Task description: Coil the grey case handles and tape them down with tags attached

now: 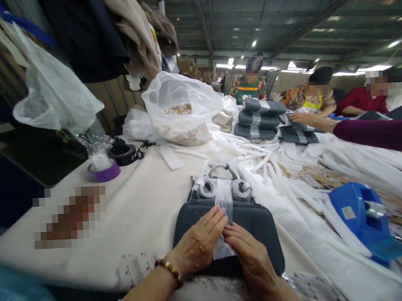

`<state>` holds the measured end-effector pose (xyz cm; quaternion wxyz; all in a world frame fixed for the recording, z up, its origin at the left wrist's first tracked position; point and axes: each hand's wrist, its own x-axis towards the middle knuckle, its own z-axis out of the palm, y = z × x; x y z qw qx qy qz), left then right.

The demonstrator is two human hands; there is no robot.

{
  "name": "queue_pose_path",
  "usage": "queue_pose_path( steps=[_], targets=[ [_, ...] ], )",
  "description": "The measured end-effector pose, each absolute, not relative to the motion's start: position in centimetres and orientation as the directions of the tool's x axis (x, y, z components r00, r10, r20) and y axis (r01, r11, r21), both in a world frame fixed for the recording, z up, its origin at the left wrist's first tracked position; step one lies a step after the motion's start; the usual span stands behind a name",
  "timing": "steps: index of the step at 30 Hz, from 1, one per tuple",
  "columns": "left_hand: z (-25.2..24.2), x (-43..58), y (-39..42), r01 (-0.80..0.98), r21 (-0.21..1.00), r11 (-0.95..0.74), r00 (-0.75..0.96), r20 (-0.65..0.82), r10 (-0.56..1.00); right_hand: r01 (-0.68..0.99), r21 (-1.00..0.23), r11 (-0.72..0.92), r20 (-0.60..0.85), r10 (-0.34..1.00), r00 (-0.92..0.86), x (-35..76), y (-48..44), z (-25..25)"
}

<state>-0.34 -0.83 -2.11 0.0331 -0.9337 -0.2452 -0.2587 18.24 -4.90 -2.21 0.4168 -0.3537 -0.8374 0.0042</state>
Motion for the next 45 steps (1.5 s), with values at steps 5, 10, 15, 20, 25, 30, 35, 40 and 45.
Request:
queue_pose_path(
  steps=[5,10,15,20,25,30,35,40,45],
  targets=[
    [-2.4,-0.4,-0.5,0.475,-0.019,-0.880,0.758,0.516,0.399,0.505,-0.369,0.781,0.666,0.601,-0.443,18.6,-5.1,-1.9],
    [-3.0,-0.4,-0.5,0.418,-0.102,-0.903,0.774,0.561,0.295,0.450,-0.400,0.798,0.634,0.596,-0.493,19.0,-5.5,-1.7],
    [-2.9,-0.6,-0.9,0.318,-0.168,-0.933,0.811,0.558,0.176,0.393,-0.467,0.792,0.582,0.610,-0.537,19.2,-5.9,-2.0],
    [-1.3,-1.3,-0.9,0.220,0.068,-0.973,0.849,0.479,0.225,0.377,-0.511,0.773,0.544,0.630,-0.555,19.3,-6.1,-2.3],
    [0.5,-0.5,0.2,0.332,0.266,-0.905,0.806,0.419,0.419,0.371,-0.496,0.785,0.550,0.614,-0.565,19.4,-6.0,-2.6],
    [0.0,0.5,1.0,0.515,0.064,-0.855,0.834,0.195,0.517,0.440,-0.389,0.809,0.539,0.587,-0.604,19.4,-6.6,-2.9],
    [-0.5,0.2,0.9,0.504,0.009,-0.863,0.856,0.129,0.501,0.562,-0.206,0.801,0.459,0.586,-0.668,20.1,-9.6,-2.5],
    [0.0,0.5,0.7,0.511,0.024,-0.859,0.856,0.077,0.511,0.646,0.016,0.763,0.579,0.519,-0.628,20.7,-13.5,-3.4],
    [0.4,0.7,0.6,0.528,0.031,-0.849,0.848,0.036,0.529,0.679,-0.001,0.734,0.652,0.515,-0.556,19.0,-14.4,-4.7]
  ],
)
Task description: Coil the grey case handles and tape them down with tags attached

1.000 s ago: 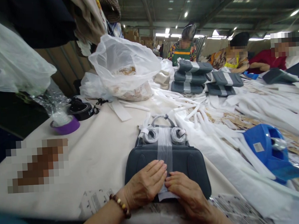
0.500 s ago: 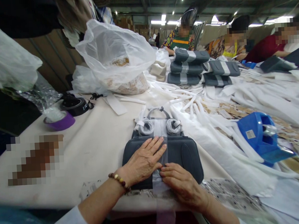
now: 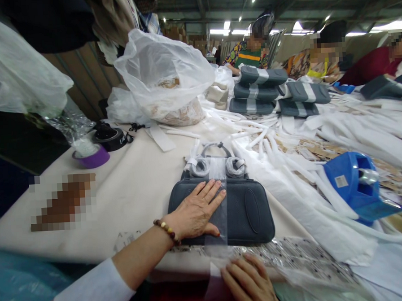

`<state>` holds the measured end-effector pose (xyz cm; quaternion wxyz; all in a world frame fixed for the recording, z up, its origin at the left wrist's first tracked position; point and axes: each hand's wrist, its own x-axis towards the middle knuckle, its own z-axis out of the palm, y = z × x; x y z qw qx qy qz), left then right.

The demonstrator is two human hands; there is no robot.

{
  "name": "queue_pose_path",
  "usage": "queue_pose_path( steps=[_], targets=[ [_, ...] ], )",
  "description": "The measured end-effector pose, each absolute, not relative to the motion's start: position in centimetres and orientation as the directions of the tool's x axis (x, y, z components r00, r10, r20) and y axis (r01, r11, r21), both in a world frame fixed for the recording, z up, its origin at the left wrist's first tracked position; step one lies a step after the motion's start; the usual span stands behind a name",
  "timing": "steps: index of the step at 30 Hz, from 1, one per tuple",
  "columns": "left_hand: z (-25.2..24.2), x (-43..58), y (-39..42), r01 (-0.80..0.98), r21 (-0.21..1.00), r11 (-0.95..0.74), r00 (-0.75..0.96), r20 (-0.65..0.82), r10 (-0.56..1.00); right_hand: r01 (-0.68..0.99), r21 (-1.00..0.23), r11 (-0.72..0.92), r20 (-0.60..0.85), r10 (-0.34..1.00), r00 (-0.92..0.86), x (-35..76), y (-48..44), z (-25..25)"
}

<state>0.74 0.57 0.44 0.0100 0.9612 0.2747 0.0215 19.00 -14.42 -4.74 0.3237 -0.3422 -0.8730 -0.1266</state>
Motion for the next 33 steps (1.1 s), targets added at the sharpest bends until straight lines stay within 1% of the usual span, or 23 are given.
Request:
queue_pose_path(
  steps=[3,8,14,21,25,27,31,33],
  targets=[
    [0.5,0.8,0.5,0.526,0.032,-0.850,0.849,0.041,0.527,0.649,-0.105,0.754,0.632,0.554,-0.542,17.4,-14.2,-4.2],
    [1.0,1.3,0.4,0.548,0.030,-0.836,0.836,-0.010,0.548,0.596,-0.200,0.778,0.655,0.558,-0.510,15.7,-13.8,-2.8],
    [2.0,1.8,0.6,0.564,0.037,-0.825,0.825,-0.056,0.562,0.584,-0.212,0.783,0.650,0.559,-0.514,15.5,-14.3,-2.7],
    [1.8,2.1,0.7,0.567,0.032,-0.823,0.822,-0.074,0.564,0.524,-0.296,0.799,0.583,0.586,-0.563,14.7,-15.0,-2.9],
    [1.8,2.2,0.5,0.584,0.031,-0.811,0.810,-0.090,0.580,0.482,-0.286,0.828,0.588,0.549,-0.594,14.3,-14.4,-1.5],
    [1.7,2.1,0.5,0.591,0.037,-0.806,0.805,-0.086,0.587,0.459,-0.313,0.831,0.577,0.550,-0.604,14.8,-13.6,-0.2],
    [1.3,1.7,0.4,0.579,0.058,-0.813,0.815,-0.041,0.578,0.479,-0.391,0.786,0.602,0.612,-0.513,17.1,-10.8,1.8],
    [1.1,1.5,0.5,0.573,0.070,-0.816,0.819,-0.028,0.573,0.509,-0.391,0.766,0.613,0.630,-0.477,18.1,-8.8,2.1]
  ],
)
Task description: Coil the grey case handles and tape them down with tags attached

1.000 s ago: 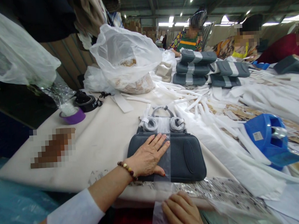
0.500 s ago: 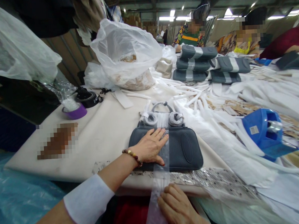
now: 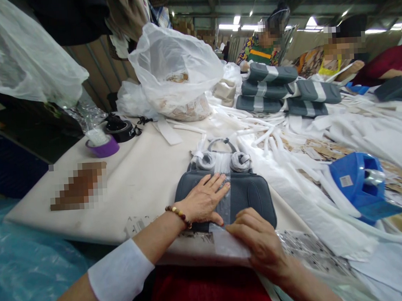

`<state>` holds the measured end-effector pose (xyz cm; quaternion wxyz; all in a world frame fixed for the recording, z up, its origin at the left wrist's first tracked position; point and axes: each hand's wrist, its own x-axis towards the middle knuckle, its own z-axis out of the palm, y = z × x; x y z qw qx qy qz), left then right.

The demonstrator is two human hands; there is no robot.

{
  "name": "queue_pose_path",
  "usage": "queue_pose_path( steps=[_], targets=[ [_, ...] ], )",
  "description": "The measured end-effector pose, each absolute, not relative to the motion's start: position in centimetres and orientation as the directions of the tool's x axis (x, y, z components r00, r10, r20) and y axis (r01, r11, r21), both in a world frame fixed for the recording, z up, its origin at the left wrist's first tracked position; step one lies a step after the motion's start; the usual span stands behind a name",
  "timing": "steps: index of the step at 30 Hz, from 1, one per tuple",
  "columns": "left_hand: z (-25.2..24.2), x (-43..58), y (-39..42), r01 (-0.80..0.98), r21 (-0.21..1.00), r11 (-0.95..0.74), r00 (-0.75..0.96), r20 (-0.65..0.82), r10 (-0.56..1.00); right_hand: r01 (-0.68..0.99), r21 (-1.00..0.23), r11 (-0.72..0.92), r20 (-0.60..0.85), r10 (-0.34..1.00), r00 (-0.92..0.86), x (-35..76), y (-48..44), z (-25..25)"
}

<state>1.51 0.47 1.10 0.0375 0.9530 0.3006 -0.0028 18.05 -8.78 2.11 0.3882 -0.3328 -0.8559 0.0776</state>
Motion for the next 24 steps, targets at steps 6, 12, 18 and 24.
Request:
queue_pose_path(
  steps=[6,12,18,24],
  targets=[
    [0.6,1.0,0.5,0.555,0.147,-0.819,0.827,0.004,0.562,0.576,-0.425,0.698,0.547,0.705,-0.451,18.8,-3.1,0.9],
    [0.5,1.1,0.3,0.580,0.256,-0.773,0.800,-0.001,0.600,0.701,-0.395,0.594,0.481,0.783,-0.394,18.3,-1.6,-1.2],
    [0.4,0.7,0.7,0.560,0.347,-0.752,0.804,-0.010,0.594,0.795,-0.355,0.492,0.416,0.845,-0.337,17.7,-1.7,-2.3],
    [1.1,-0.6,-1.1,0.566,0.335,-0.753,0.674,0.337,0.657,0.798,-0.395,0.456,0.390,0.869,-0.303,17.7,-1.7,-2.1]
  ],
)
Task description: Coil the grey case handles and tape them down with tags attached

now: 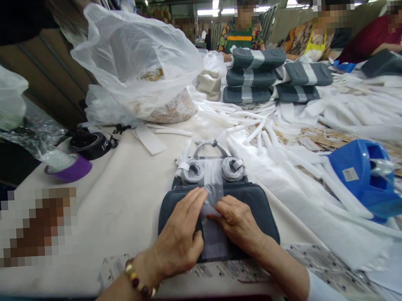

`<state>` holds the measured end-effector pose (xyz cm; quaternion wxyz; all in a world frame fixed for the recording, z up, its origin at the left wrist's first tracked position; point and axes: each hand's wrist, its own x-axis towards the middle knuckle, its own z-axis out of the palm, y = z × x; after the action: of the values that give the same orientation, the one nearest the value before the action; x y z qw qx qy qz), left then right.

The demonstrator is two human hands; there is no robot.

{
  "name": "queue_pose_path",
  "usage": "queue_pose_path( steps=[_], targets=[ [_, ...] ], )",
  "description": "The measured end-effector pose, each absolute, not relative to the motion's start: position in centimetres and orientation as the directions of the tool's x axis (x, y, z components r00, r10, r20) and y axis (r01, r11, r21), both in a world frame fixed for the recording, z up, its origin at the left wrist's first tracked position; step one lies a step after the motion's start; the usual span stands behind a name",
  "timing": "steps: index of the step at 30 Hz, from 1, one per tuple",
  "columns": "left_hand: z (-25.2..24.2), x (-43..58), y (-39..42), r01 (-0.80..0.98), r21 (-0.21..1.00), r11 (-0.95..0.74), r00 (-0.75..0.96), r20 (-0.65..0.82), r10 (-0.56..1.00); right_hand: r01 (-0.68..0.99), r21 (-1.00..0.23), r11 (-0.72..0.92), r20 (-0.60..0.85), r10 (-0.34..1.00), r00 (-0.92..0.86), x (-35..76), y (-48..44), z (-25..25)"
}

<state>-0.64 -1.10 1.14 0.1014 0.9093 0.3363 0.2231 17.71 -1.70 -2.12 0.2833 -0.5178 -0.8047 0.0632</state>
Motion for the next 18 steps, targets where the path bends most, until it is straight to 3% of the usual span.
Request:
queue_pose_path(
  steps=[3,6,10,18],
  targets=[
    [0.4,-0.5,-2.6,0.526,0.171,-0.833,0.658,0.539,0.526,0.806,-0.388,0.448,0.385,0.873,-0.300,17.6,-1.7,-2.2],
    [-0.9,0.1,-3.4,0.449,0.033,-0.893,0.785,0.464,0.411,0.823,-0.378,0.424,0.372,0.883,-0.284,17.5,-1.7,-2.2],
    [-1.9,0.5,-3.4,0.472,0.026,-0.881,0.809,0.386,0.444,0.836,-0.382,0.394,0.339,0.901,-0.270,17.5,-1.7,-1.7],
    [-2.3,0.1,-3.5,0.500,-0.045,-0.865,0.807,0.388,0.446,0.909,-0.357,0.215,0.360,0.930,-0.079,16.9,-2.0,-1.6]
  ],
)
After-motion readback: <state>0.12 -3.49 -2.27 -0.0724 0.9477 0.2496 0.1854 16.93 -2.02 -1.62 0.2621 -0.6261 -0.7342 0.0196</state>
